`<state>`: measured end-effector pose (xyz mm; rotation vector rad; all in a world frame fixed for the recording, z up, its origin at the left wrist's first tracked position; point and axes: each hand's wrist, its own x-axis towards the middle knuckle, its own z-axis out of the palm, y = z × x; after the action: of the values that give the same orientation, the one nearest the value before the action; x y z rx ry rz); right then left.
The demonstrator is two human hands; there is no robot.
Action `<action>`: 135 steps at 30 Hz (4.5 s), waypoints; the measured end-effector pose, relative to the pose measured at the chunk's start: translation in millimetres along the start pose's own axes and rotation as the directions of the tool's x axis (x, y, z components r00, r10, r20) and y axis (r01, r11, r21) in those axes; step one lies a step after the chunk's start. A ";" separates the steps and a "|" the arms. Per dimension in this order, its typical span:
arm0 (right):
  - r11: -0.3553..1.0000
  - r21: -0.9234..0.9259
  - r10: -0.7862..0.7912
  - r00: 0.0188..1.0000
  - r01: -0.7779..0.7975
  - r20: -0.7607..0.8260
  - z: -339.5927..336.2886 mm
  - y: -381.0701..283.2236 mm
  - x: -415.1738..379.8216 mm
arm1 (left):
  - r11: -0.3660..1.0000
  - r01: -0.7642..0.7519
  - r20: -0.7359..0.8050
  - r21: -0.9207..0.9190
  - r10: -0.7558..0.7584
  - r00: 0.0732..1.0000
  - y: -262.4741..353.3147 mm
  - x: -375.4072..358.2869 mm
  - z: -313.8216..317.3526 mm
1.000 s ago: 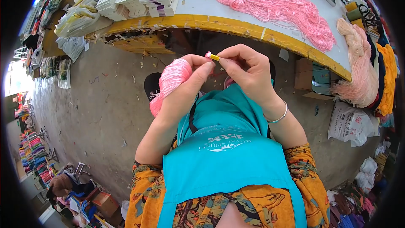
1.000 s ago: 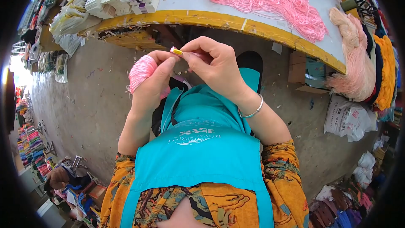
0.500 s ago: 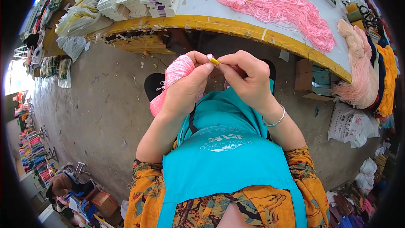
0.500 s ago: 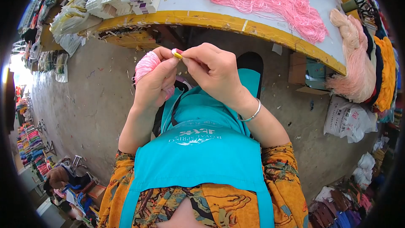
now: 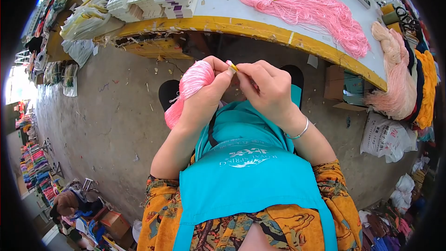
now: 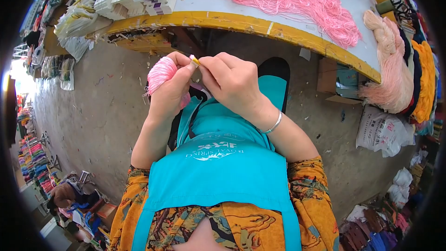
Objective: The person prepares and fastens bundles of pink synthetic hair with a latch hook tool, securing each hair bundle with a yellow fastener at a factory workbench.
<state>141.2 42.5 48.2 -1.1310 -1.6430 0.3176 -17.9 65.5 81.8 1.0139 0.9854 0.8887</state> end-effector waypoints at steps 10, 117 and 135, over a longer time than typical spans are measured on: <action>0.305 0.686 0.554 0.709 -0.660 0.436 -3.6 -2.1 -2.6 | 0.987 -0.098 0.063 0.129 0.091 0.994 -4.8 1.4 -5.2; -0.251 0.531 0.289 0.461 -0.809 0.839 -21.8 35.1 -6.6 | 0.990 0.007 0.076 0.142 -0.018 0.997 -29.4 13.6 -17.9; 0.944 -0.014 0.331 0.944 -0.331 0.007 17.2 63.4 -13.2 | 0.968 0.178 0.093 -0.177 -0.163 0.982 -34.7 1.7 -14.5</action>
<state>158.6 70.1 -10.3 -1.4191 -1.4602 0.5296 -26.3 61.0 45.4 0.7883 0.8926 0.7763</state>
